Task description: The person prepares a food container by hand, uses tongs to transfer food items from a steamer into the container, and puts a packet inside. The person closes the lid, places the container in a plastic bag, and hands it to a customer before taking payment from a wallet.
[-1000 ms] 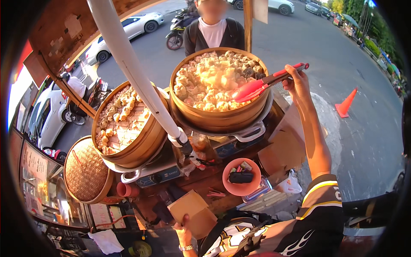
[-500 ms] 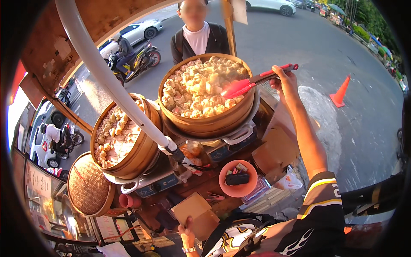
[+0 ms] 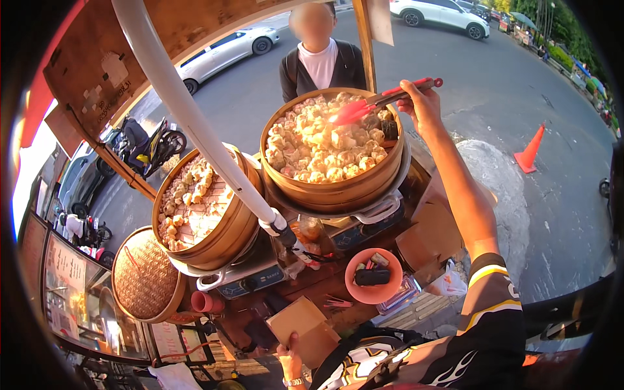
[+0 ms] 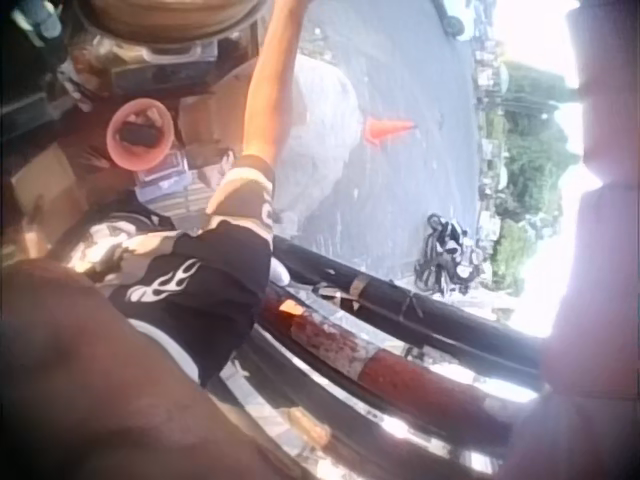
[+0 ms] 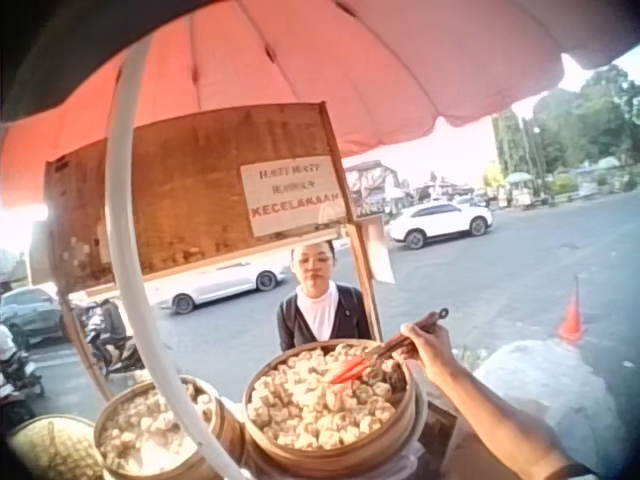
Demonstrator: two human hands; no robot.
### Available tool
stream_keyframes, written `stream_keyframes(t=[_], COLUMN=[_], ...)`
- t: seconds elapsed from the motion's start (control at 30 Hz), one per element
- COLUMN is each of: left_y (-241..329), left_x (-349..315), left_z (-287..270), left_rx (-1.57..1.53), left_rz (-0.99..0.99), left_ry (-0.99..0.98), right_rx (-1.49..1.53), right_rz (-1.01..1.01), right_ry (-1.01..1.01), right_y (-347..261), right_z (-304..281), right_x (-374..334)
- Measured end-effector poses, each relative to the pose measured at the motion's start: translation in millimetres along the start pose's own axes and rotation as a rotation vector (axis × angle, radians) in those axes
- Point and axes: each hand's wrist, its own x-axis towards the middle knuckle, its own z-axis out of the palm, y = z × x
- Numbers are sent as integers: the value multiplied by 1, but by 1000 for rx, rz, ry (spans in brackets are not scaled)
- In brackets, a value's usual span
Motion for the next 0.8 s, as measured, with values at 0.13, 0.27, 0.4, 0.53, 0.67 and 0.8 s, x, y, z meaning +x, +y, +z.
stream_keyframes(t=[0.13, 0.27, 0.4, 0.53, 0.67, 0.8], left_y=[10, 4, -3, 4, 4, -1], left_x=[1, 0, 1, -4, -1, 3], left_z=[0, -1, -2, 0, 1, 1], left_rx=[51, -30, -2, -34, -42, -3], left_rz=[-86, -33, -23, -42, -41, 32], left_ry=[-43, -5, 17, 33, 50, 57], right_rx=[-53, -77, -65, -41, -32, 25], right_rz=[-37, -28, -27, -10, -17, 16], right_ry=[-24, -123, -175, -116, -64, -22], right_y=[13, 27, 32, 29, 31, 36], right_z=[26, 62, 71, 53, 37, 28], right_x=[22, 19, 16, 29, 35, 32])
